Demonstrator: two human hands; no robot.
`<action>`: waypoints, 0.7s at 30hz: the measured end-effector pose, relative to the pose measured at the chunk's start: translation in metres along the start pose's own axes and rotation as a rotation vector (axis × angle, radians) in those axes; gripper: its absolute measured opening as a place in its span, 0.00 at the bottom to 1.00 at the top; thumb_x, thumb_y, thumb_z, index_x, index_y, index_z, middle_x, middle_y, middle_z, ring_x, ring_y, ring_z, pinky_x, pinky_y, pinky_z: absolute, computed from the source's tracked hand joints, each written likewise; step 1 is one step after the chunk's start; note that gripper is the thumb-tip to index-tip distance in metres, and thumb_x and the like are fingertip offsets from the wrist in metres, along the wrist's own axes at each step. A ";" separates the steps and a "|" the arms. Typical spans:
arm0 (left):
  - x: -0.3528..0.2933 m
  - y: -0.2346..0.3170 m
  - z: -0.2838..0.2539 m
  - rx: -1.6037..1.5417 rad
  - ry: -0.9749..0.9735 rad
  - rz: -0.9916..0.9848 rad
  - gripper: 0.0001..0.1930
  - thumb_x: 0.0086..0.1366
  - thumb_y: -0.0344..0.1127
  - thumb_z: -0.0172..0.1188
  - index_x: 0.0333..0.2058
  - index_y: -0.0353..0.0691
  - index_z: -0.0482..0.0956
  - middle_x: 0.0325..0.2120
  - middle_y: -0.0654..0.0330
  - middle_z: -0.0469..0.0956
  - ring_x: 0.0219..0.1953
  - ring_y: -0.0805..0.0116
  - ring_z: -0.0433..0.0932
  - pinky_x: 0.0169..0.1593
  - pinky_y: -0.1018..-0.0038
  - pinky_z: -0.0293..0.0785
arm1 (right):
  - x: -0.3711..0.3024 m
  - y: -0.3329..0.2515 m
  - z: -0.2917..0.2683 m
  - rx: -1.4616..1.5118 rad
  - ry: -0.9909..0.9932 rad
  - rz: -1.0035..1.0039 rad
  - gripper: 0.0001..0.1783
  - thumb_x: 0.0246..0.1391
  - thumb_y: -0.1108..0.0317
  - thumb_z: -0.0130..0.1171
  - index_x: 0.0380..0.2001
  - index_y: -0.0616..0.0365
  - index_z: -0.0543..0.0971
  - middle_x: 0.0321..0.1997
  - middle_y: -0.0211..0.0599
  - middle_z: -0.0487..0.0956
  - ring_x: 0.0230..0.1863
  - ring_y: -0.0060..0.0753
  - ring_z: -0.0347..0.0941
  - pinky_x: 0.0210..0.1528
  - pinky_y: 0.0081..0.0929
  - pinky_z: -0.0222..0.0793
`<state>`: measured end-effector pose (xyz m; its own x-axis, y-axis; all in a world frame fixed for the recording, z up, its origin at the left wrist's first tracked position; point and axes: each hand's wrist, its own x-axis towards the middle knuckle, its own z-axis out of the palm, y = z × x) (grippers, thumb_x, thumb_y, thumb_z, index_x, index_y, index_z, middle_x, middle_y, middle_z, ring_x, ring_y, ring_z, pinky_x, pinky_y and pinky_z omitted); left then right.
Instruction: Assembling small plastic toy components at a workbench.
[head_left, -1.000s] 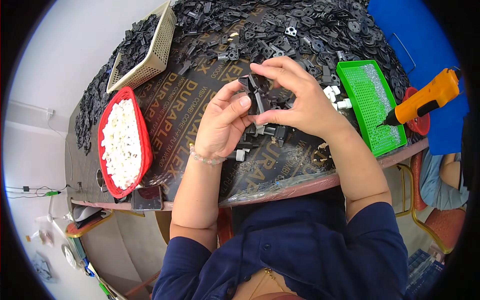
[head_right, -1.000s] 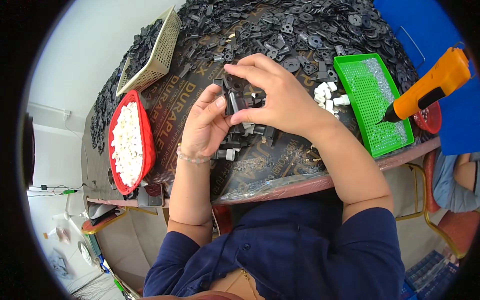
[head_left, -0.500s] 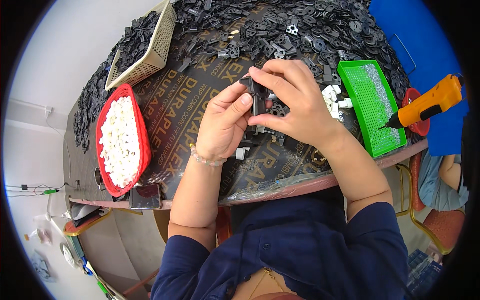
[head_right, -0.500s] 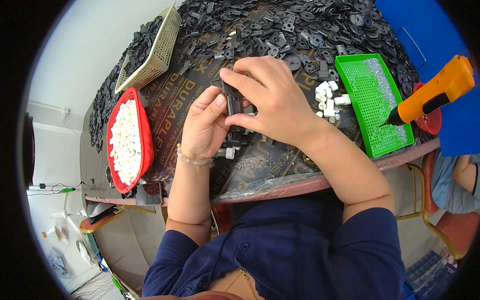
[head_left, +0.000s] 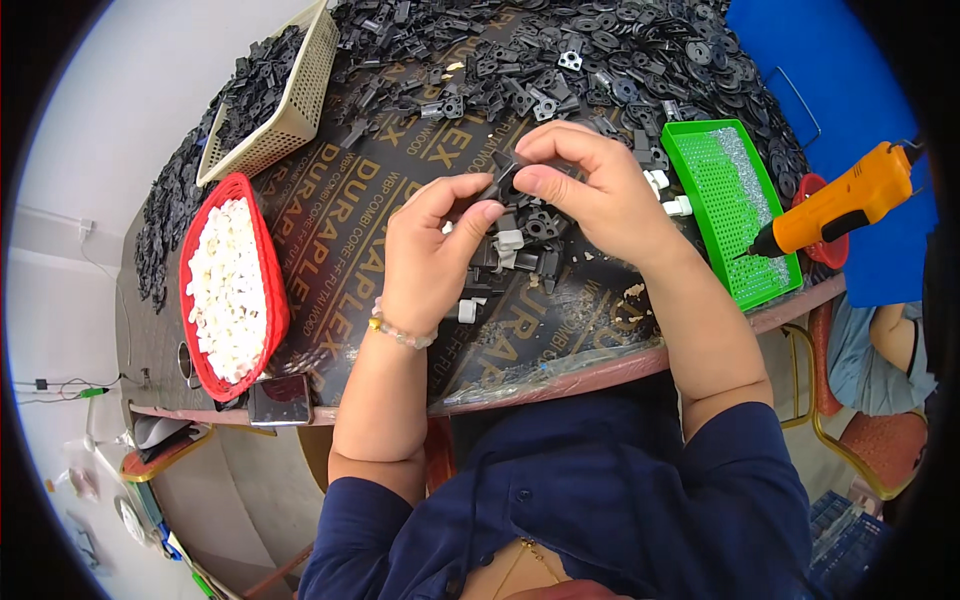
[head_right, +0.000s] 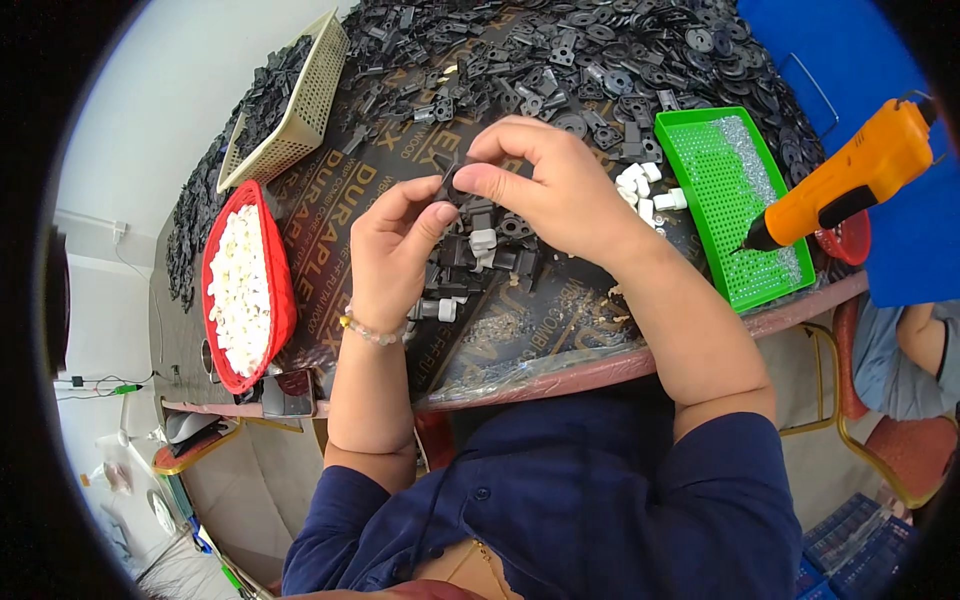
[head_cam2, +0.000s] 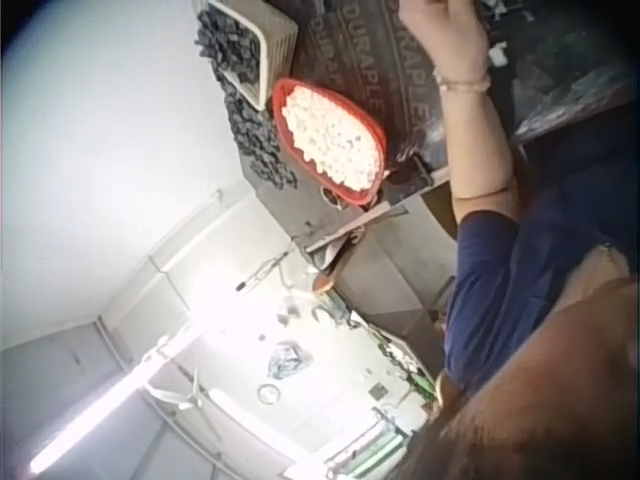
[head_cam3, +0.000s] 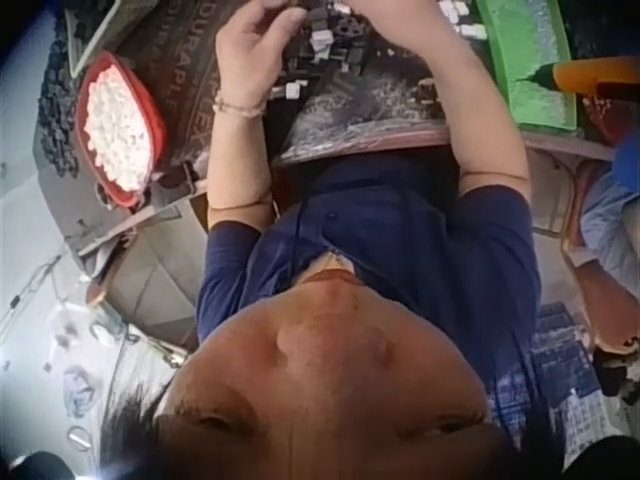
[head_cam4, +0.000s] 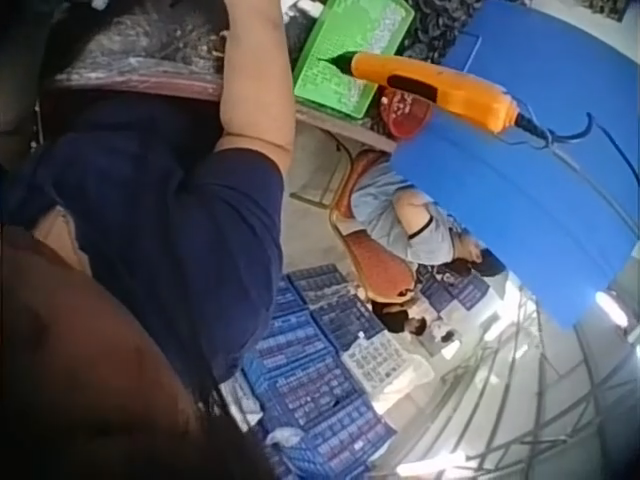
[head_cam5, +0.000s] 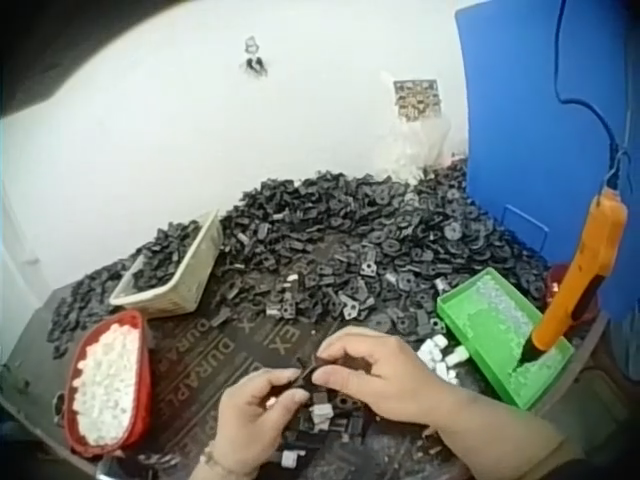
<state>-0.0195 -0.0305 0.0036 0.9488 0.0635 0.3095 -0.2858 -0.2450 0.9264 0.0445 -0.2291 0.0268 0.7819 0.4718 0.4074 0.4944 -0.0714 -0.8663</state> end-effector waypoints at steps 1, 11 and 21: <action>0.000 0.001 -0.001 -0.008 -0.016 -0.037 0.13 0.62 0.29 0.67 0.44 0.32 0.81 0.33 0.60 0.81 0.33 0.75 0.78 0.40 0.78 0.75 | 0.000 0.001 0.001 0.026 -0.018 0.024 0.11 0.57 0.67 0.65 0.37 0.65 0.81 0.44 0.36 0.79 0.48 0.30 0.74 0.53 0.28 0.68; 0.005 0.013 -0.010 -0.291 0.013 -0.171 0.11 0.69 0.29 0.60 0.46 0.30 0.76 0.35 0.62 0.81 0.35 0.81 0.76 0.42 0.82 0.72 | 0.005 0.013 -0.057 -0.535 0.092 0.259 0.11 0.60 0.64 0.60 0.34 0.63 0.80 0.29 0.38 0.81 0.33 0.32 0.77 0.37 0.29 0.73; 0.017 -0.013 -0.020 -1.000 0.052 -0.365 0.08 0.67 0.27 0.59 0.44 0.39 0.75 0.41 0.55 0.81 0.44 0.64 0.81 0.47 0.71 0.78 | -0.008 0.043 -0.047 -1.158 -0.229 0.467 0.06 0.46 0.76 0.60 0.29 0.63 0.83 0.34 0.53 0.83 0.41 0.56 0.80 0.44 0.46 0.76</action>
<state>-0.0019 -0.0073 0.0012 0.9992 0.0202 -0.0353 0.0110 0.7012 0.7129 0.0770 -0.2771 0.0000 0.9447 0.3270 -0.0267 0.3225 -0.9404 -0.1080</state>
